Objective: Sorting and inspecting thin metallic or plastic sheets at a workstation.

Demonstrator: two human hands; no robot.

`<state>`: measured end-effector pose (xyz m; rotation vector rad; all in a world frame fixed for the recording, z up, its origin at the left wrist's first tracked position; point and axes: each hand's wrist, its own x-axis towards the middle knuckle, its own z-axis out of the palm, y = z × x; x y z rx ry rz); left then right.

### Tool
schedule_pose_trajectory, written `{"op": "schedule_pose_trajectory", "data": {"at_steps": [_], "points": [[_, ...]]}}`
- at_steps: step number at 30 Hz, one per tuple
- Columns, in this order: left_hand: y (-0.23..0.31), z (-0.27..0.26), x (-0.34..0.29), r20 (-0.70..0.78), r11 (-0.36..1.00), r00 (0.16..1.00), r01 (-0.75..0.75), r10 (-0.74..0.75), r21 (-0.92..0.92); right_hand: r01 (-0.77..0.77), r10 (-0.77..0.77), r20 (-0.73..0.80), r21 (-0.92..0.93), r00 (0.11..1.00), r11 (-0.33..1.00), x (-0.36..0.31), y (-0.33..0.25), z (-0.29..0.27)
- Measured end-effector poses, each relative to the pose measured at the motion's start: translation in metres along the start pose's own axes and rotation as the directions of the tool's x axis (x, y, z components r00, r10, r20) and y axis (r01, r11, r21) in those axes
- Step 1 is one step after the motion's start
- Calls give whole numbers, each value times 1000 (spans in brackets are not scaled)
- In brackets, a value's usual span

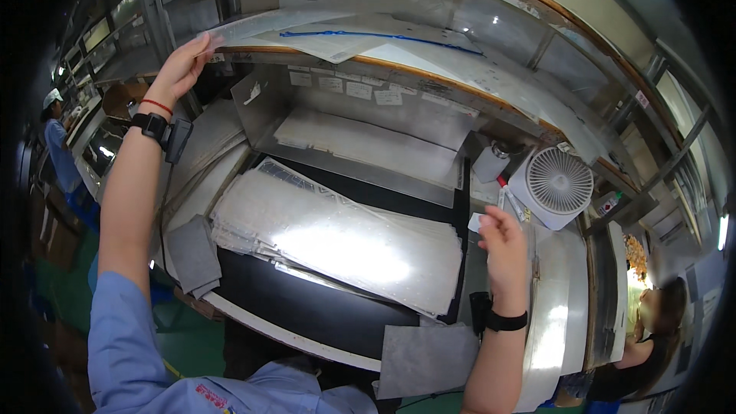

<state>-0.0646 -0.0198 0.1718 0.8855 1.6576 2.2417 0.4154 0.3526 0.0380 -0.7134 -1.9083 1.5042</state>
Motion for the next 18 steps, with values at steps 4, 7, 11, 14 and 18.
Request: {"op": "schedule_pose_trajectory", "data": {"at_steps": [4,7,11,14,18], "points": [[-5,-8,9,-270,981,958,-138,97,-139,157,-92,197,-349,976,924,-3,14,7],[-26,5,-11,-629,829,571,-508,527,234,253,-84,379,-423,921,870,-6,19,11],[-69,36,-57,-320,855,796,-508,513,108,427,-180,459,-518,870,741,-4,20,10],[-99,54,-78,46,998,999,-8,5,60,286,-133,324,-489,937,824,2,24,11],[-130,50,-100,176,890,895,349,-409,294,316,-190,297,-469,936,824,0,16,17]]}}
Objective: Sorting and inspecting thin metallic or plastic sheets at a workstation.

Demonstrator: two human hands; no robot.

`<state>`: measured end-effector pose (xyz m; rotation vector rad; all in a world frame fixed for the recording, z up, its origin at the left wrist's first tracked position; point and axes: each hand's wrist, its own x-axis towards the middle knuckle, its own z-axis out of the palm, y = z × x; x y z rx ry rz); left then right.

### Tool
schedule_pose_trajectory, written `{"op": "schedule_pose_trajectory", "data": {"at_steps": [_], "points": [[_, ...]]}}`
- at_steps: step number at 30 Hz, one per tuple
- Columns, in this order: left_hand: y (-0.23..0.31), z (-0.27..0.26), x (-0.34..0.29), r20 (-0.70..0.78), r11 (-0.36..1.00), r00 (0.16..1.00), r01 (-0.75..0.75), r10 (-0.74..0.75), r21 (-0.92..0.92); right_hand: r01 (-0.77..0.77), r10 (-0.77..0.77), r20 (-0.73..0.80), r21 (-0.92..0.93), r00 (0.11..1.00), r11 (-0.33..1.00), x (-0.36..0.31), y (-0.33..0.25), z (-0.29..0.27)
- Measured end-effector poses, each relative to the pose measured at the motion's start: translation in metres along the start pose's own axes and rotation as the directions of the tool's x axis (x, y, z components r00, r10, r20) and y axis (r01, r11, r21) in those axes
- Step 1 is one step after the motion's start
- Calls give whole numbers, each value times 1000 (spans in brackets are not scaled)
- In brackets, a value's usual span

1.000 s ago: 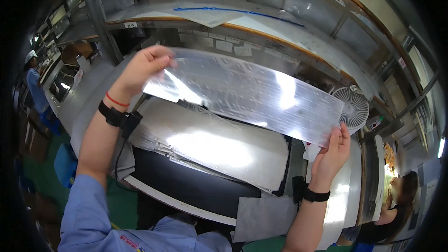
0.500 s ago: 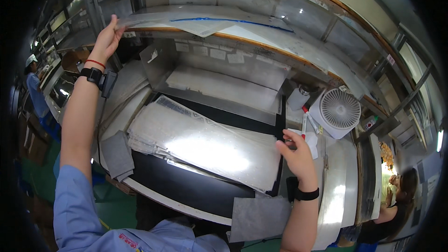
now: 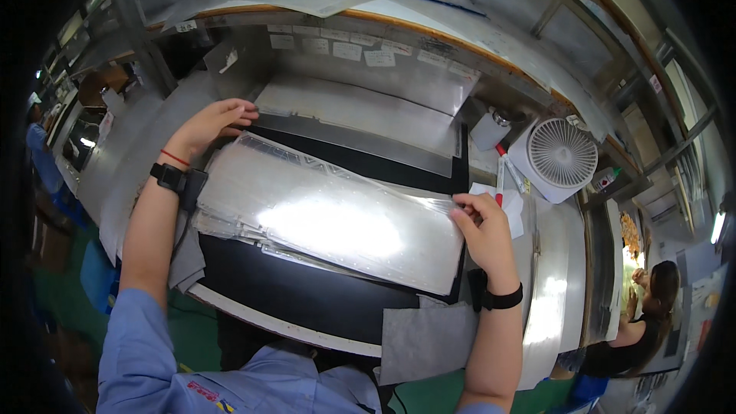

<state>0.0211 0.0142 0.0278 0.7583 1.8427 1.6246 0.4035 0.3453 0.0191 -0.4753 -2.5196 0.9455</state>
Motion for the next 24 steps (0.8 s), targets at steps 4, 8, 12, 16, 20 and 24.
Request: {"op": "schedule_pose_trajectory", "data": {"at_steps": [4,8,12,16,20,24], "points": [[-5,-3,-4,267,987,952,125,-149,104,-82,77,29,273,997,958,-1,4,-3],[-11,-11,-5,322,996,943,88,-88,14,-163,158,43,316,987,935,-1,-3,-5],[-10,-6,-3,235,999,971,49,-47,-2,-236,261,-23,352,965,906,-3,-5,-5],[-14,-10,-1,178,996,984,-3,19,-86,-289,229,191,400,954,870,-4,-11,-5],[-14,-12,-3,116,994,992,-29,41,-103,-283,207,226,390,952,876,-4,-15,-3],[-16,-14,-5,166,988,985,-16,42,-153,-231,214,88,370,973,900,-2,-10,-2]]}}
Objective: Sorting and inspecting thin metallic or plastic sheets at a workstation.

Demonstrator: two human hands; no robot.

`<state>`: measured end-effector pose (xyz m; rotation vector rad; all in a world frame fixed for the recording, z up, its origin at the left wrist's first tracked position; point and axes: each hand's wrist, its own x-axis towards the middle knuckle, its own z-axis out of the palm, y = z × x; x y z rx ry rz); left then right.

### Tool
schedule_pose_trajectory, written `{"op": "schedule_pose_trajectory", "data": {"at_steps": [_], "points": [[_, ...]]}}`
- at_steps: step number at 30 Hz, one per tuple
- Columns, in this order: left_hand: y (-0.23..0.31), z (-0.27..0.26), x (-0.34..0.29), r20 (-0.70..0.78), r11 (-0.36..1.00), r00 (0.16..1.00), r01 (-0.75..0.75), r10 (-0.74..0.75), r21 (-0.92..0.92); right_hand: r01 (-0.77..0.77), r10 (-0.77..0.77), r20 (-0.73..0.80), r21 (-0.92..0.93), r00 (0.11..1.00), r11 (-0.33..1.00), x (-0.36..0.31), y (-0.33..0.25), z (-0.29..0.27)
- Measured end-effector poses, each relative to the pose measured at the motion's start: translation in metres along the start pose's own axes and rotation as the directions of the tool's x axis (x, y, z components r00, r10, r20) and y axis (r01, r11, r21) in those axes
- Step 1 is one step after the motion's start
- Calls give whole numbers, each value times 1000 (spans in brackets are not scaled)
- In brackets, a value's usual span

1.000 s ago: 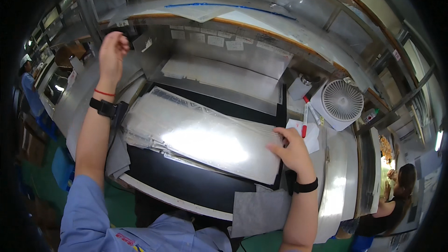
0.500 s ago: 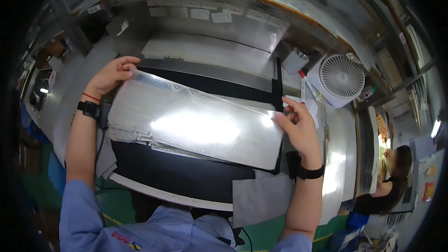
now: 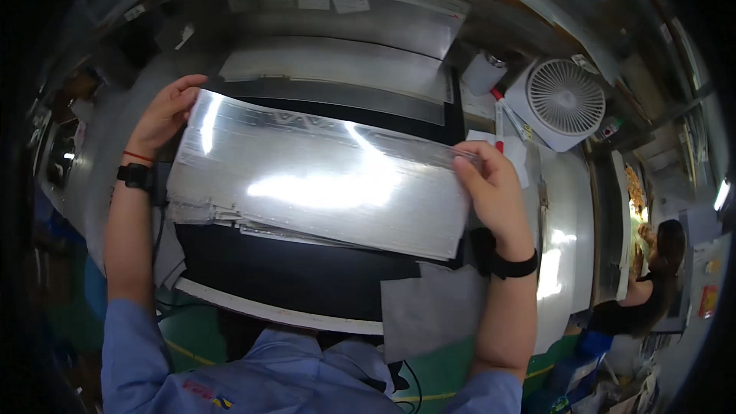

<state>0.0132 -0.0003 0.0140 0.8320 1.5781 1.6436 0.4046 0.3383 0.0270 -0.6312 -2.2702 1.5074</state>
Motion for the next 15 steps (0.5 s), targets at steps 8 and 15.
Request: {"op": "schedule_pose_trajectory", "data": {"at_steps": [8,15], "points": [[6,4,-1,91,992,990,98,-106,82,-2,17,-120,123,993,992,5,4,4],[7,9,-2,106,990,984,138,-142,42,-46,68,-145,147,987,988,5,4,5]]}}
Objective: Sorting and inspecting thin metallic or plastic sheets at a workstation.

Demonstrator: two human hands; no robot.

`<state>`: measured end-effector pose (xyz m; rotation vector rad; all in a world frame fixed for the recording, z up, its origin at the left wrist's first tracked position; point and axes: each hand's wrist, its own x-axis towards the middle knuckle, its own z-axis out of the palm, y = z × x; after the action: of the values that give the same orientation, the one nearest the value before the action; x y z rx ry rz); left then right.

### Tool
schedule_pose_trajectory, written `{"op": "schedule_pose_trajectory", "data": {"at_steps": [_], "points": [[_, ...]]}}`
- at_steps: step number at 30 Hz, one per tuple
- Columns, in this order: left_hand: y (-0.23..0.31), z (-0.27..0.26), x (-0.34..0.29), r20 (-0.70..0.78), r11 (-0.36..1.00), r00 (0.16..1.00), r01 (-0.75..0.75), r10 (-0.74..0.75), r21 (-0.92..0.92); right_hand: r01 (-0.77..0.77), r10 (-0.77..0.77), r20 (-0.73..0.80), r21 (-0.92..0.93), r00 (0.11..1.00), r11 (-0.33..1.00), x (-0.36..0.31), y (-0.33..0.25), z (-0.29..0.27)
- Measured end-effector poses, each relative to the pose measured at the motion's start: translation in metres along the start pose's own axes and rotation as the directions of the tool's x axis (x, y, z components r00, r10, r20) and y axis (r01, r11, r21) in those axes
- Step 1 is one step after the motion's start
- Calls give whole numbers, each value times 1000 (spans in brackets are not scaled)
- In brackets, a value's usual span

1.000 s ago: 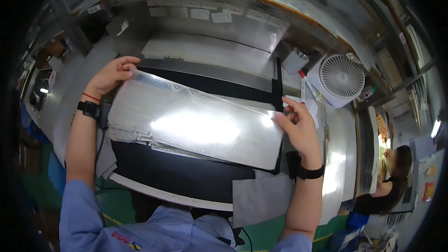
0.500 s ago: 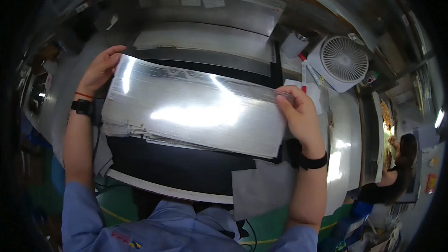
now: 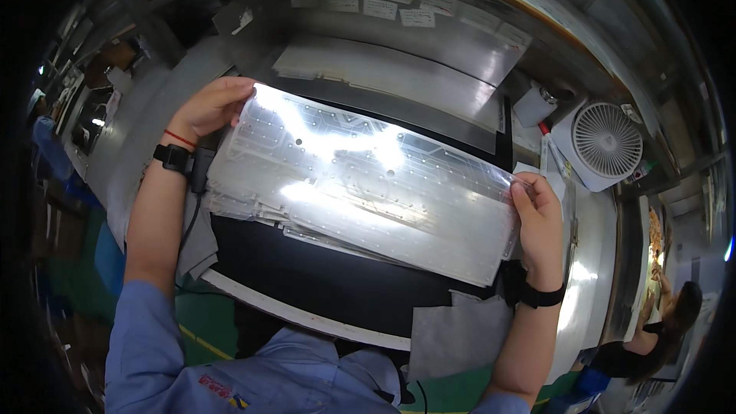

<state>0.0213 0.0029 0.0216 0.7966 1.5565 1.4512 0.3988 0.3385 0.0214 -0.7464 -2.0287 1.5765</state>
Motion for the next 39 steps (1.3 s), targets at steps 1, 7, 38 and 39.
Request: {"op": "schedule_pose_trajectory", "data": {"at_steps": [1,7,38,39], "points": [[-1,-2,0,-4,1000,1000,0,0,0,1,-1,3,1,1000,1000,1,1,0],[-7,-8,2,10,1000,1000,-22,21,14,36,-35,-22,90,999,995,3,3,0],[-9,-15,5,-121,993,988,-100,92,-60,29,-23,-58,101,998,995,3,2,-2],[-9,-15,6,-132,993,987,-100,91,-62,16,-15,-27,64,1000,998,4,4,-4]]}}
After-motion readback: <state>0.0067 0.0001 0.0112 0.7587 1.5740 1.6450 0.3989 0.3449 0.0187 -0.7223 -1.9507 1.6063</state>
